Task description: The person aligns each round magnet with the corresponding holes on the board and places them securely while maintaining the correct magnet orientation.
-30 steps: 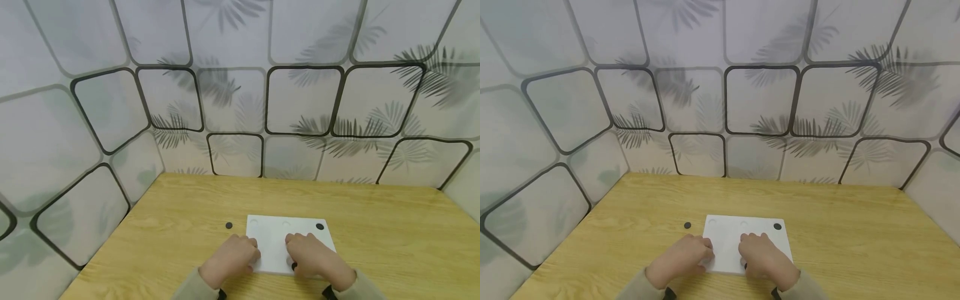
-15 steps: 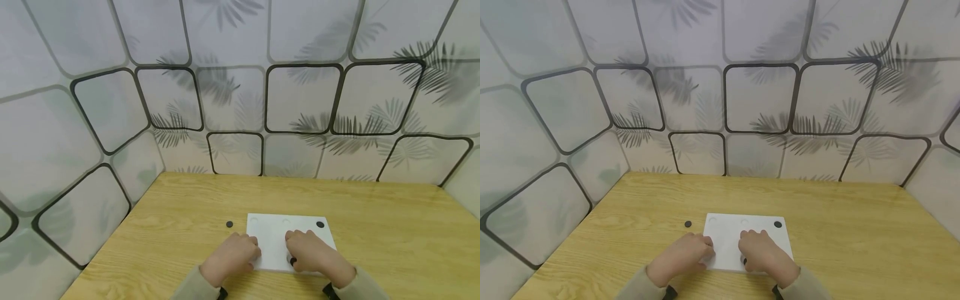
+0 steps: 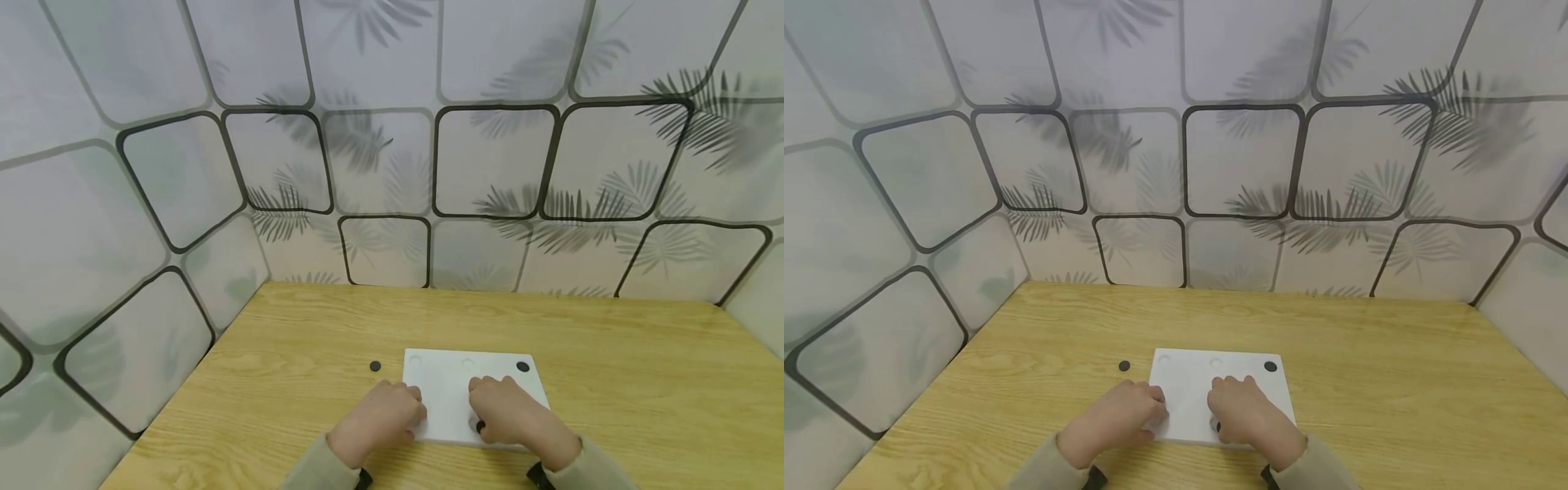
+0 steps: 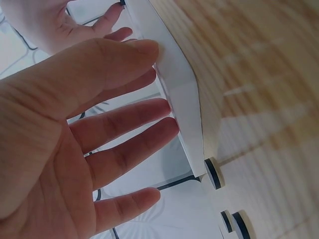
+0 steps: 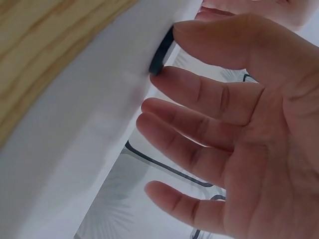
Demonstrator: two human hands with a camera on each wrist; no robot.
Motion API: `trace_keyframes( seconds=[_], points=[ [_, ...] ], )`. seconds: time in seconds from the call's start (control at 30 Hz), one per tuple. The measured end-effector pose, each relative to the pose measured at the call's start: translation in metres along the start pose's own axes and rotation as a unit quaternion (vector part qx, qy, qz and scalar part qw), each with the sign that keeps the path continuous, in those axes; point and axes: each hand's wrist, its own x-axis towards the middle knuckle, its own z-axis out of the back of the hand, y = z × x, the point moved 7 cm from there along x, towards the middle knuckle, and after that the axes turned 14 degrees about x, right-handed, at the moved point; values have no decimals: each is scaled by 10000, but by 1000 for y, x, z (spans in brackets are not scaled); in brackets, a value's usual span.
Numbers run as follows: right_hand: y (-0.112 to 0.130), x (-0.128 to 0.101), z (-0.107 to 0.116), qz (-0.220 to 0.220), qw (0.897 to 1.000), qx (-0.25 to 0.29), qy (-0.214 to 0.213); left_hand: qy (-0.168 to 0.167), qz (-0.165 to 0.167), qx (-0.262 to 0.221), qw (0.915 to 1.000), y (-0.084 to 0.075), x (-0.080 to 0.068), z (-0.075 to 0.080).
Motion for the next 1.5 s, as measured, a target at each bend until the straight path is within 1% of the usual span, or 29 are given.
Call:
trace_keyframes(
  seconds=[0.13,0.37,0.47,0.67,0.77,1.1,1.27,1.5],
  points=[
    [0,-2,0,-82,9999,32,59,-50,-11,7,10000,0,0,0],
    [0,-3,0,-285,9995,-3,141,7,-17,-72,10000,0,0,0],
    [-1,-3,0,-243,9996,-30,138,26,-19,-68,10000,0,0,0],
    [1,-2,2,111,9999,15,11,-3,0,24,10000,0,0,2],
    [1,0,2,209,9998,45,15,24,4,25,10000,1,0,2],
    [1,3,-1,183,9998,-44,-19,202,-29,-102,9997,0,1,-1],
    [1,3,0,103,9999,-31,-45,208,-20,-115,9997,0,1,-2],
    [3,3,0,181,9997,-32,-130,228,-45,-120,9997,0,1,-2]
  ],
)
